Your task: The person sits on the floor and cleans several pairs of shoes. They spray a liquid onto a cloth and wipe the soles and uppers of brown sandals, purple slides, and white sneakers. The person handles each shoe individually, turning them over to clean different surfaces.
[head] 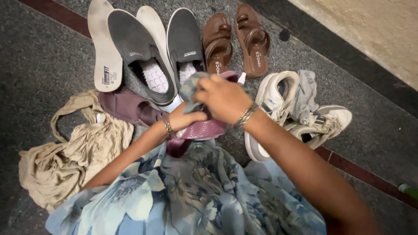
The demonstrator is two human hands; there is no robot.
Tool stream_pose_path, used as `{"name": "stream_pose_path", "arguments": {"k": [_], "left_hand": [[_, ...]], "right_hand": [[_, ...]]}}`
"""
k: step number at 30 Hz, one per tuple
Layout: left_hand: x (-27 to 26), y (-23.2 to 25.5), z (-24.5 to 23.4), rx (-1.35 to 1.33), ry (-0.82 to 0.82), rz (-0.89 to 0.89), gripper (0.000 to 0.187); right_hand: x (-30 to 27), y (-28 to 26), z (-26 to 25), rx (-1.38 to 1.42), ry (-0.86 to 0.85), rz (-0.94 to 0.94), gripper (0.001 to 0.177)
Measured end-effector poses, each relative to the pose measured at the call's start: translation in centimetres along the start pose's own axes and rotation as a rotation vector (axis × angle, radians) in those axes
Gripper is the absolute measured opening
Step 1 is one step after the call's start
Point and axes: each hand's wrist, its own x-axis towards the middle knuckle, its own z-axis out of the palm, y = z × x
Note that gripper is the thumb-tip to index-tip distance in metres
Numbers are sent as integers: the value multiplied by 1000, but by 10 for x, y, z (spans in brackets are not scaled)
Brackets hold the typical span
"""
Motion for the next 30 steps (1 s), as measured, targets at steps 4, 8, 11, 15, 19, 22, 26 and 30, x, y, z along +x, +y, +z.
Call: {"name": "stream_pose_path", "arguments": {"k": [4, 8, 11, 15, 19, 22, 26, 30], "left_hand": [[1, -2, 8, -157, 55, -235, 49], [-4, 2, -7, -200, 1, -113, 53], [0, -2, -22, -360, -52, -181, 50], [4, -11, -30, -502, -124, -184, 55], [-16, -23, -36, -794, -84, -49, 76], [-25, -34, -47, -621, -134, 12, 82], [-16, -52, -50, -501, -207, -61, 79], [2, -44, -57, -817, -316, -209, 64]], "right_hand": [[-5, 45, -2, -79, 216, 136, 35], [-25, 87, -23, 107, 377, 417, 31], [-40, 83, -21, 578, 634, 391, 23], [-42, 49, 16, 722, 643, 236, 29], [-29, 16, 54, 1025, 677, 289, 43], [-39, -11, 67, 734, 360, 485, 21], [-60, -6, 48, 334, -129, 537, 17], [-84, 33, -8, 379, 134, 794, 14]]}}
